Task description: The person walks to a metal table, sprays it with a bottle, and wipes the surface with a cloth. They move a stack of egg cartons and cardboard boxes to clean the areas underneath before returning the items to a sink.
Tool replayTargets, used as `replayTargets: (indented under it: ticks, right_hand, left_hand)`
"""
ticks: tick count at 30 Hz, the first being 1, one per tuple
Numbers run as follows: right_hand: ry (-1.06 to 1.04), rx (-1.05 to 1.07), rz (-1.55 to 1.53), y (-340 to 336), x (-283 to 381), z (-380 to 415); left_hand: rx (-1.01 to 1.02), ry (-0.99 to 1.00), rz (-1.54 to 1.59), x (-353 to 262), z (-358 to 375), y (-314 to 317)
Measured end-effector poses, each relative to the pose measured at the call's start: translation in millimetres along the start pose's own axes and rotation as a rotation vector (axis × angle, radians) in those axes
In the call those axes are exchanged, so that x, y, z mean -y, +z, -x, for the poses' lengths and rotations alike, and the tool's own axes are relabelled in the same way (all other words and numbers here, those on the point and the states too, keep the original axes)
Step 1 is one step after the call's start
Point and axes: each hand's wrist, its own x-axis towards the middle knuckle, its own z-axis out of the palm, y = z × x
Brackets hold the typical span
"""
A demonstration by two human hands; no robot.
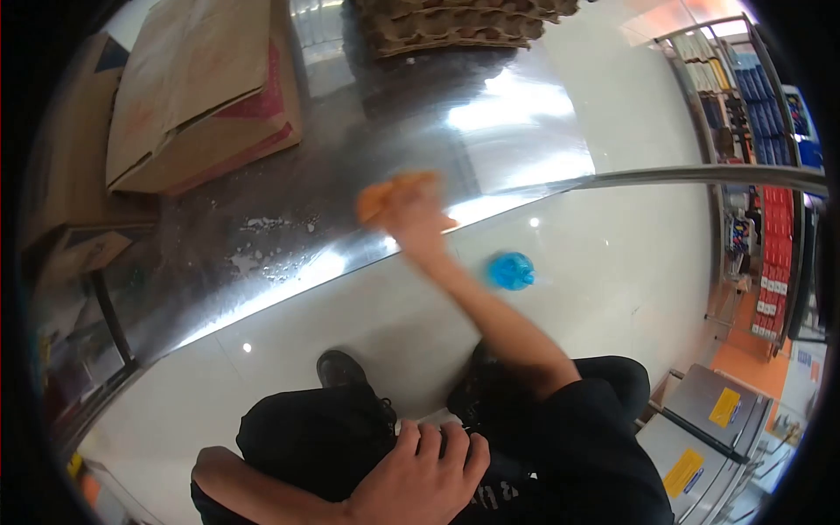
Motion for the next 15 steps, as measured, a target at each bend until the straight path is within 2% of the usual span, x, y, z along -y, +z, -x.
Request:
replayTargets:
  ticks: [1, 2, 3, 4, 6, 9, 11, 12, 14, 15]
  right_hand:
    - [0.120, -0.122, -0.022, -1.5, -47.8, -4.5]
    - [0.263, -0.107, -0.150, -19.3, -93.1, -13.4]
    - [0.431, -0.079, -0.136, -43.0, -130.3, -28.7]
    - [0.597, -0.104, 0.078, -46.9, -164.6, -28.1]
    - [0.683, -0.154, 0.414, -45.6, -206.2, -25.5]
    - [0.581, -0.212, 0.313, -35.7, -189.7, -31.9]
    - [0.457, -0.118, 0.024, -43.2, -127.5, -44.5]
    - [0.315, -0.129, -0.152, -35.3, -95.4, -35.7]
    - [0.073, 0.022, -0.156, -23.9, -22.8, -1.9]
    - [0.091, 0.128, -0.375, -42.8, 13.7, 4.5]
  left_hand:
    - [0.027, -0.002, 0.015, 0.6, -1.0, 0.3]
    - [0.054, -0.001, 0.027, 2.3, -2.5, 0.4]
    - [0.080, 0.002, 0.041, 4.4, -4.1, 0.0]
    - [0.121, -0.025, 0.031, 6.0, -6.4, -7.5]
    - [0.201, -0.069, 0.022, 6.8, -11.2, -27.5]
    - [0.158, -0.044, 0.022, 9.7, -9.8, -26.1]
    - [0.125, -0.007, 0.063, 10.5, -6.2, -4.7]
    - [0.110, 0.015, 0.088, 11.0, -5.0, 2.4]
    - [0.078, 0.033, 0.073, 13.2, -8.3, 0.2]
    - [0.057, 0.039, 0.055, 16.1, -10.0, -0.6]
